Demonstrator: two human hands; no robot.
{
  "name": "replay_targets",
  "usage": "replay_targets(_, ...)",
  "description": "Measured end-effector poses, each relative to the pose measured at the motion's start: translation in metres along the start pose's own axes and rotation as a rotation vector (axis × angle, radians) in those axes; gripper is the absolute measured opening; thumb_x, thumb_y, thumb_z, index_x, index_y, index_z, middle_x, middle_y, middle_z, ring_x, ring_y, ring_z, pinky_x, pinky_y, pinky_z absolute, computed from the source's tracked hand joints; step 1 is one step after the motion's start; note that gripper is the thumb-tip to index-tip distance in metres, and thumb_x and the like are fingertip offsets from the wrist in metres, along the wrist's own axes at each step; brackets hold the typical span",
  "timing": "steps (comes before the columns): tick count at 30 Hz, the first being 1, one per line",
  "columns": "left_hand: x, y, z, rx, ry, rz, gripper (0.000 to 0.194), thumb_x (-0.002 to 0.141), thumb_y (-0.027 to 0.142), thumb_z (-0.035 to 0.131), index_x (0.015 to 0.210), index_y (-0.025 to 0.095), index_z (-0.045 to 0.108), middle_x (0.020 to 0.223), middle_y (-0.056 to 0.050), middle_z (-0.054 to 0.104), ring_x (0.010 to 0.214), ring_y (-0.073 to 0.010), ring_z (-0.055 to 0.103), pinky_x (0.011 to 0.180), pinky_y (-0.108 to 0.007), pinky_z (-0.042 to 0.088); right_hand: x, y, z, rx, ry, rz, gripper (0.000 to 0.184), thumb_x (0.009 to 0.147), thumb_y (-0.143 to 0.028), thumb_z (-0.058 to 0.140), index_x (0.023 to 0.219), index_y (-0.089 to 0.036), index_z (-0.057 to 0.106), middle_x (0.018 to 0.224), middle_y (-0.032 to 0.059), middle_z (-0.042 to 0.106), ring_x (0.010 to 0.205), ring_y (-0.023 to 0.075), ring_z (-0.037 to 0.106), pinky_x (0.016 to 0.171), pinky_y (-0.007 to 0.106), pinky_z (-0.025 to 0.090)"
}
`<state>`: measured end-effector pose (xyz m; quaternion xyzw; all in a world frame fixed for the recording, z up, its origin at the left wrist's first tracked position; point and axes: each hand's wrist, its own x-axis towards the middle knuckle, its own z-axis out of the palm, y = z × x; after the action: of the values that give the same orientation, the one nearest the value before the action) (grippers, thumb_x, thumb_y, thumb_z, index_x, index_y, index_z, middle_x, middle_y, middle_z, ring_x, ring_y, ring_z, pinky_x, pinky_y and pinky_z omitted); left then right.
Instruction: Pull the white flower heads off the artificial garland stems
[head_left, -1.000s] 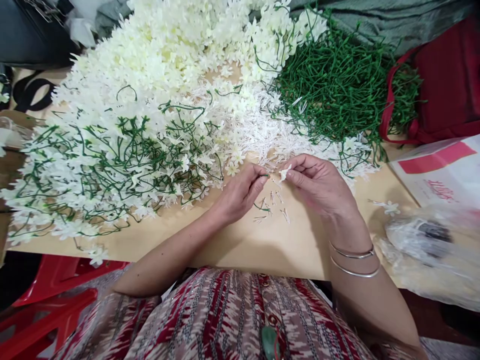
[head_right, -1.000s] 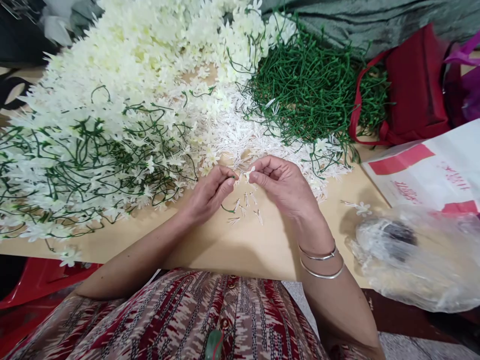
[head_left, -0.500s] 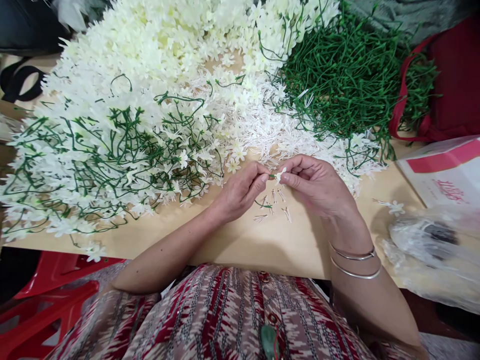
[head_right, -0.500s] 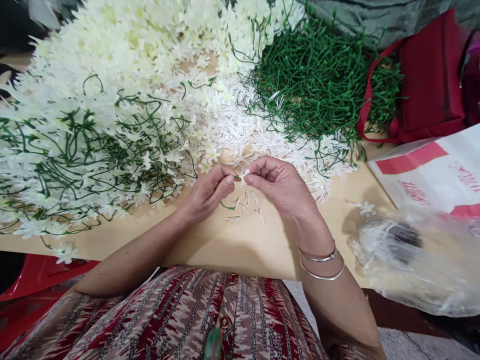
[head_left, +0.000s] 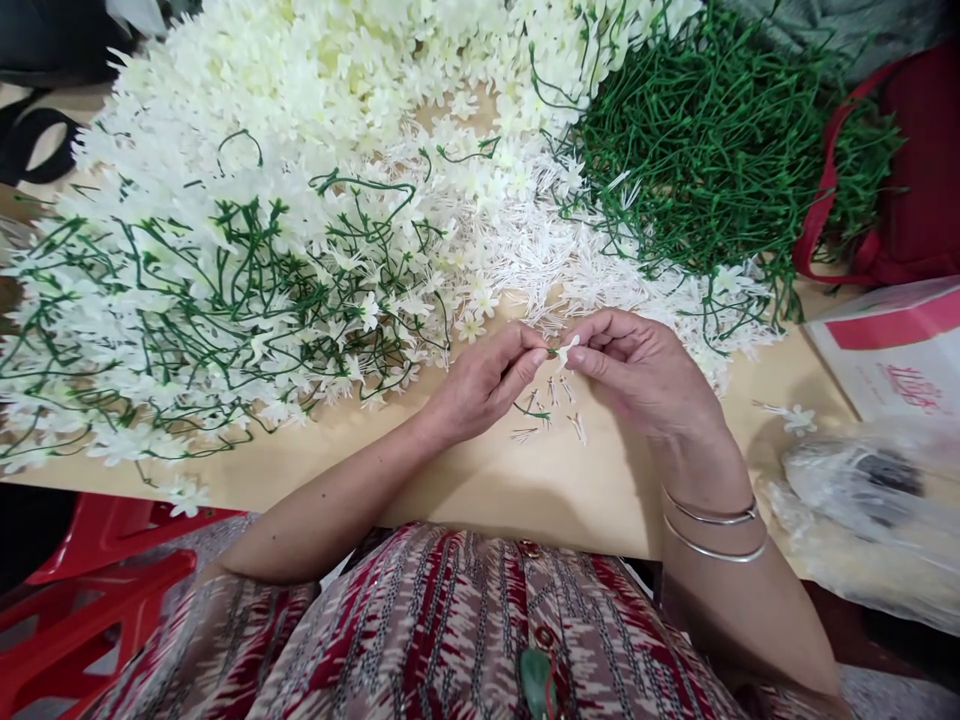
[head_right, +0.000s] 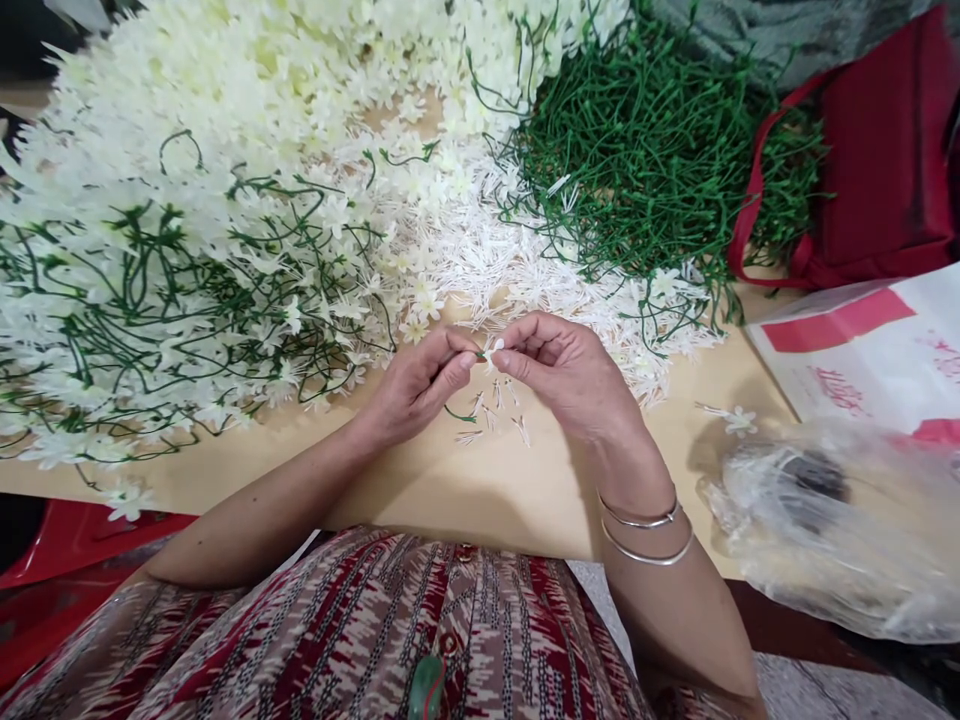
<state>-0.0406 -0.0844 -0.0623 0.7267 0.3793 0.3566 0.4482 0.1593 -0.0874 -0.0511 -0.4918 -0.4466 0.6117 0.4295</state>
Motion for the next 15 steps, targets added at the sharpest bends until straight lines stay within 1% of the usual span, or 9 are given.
replay_targets(6,-0.0019,-0.0018,0.0026,0.095,0.014,0.025,0.023,0.107,0.040,0.048,0.096,0.022,0.057,0.075,0.001,0.059,0.066,-0.0144,0.053,0.068,-0.027,0.042,-0.0007,0.0001,-0.0001,-0.067,0.006,-0.021,0.024,0.071,-0.041,0.090,0.078,-0.027,0.072,0.077,-0.0008,0.068,0.068,0.0142,0.057,0.066,0.031,0.050)
replay_targets(12,-0.0012,-0.0040,0.0034,0.131,-0.010,0.044,0.024,0.108,0.039,0.045,0.094,0.022,0.055,0.077,0.000,0.058,0.068,-0.0151,0.055,0.068,-0.027,0.042,0.0004,-0.0013,0.0010,-0.054,-0.022,0.001,0.024,0.070,-0.038,0.092,0.075,-0.027,0.072,0.071,-0.0022,0.066,0.061,0.0130,0.052,0.060,0.030,0.046)
replay_targets(15,-0.0007,-0.0052,0.0027,0.161,-0.030,0.050,0.026,0.109,0.038,0.042,0.093,0.022,0.055,0.077,0.000,0.058,0.069,-0.0154,0.056,0.068,-0.027,0.043,0.0009,-0.0001,0.0022,-0.032,-0.025,0.014,0.025,0.069,-0.038,0.093,0.073,-0.027,0.071,0.070,-0.0024,0.065,0.061,0.0123,0.051,0.058,0.029,0.045)
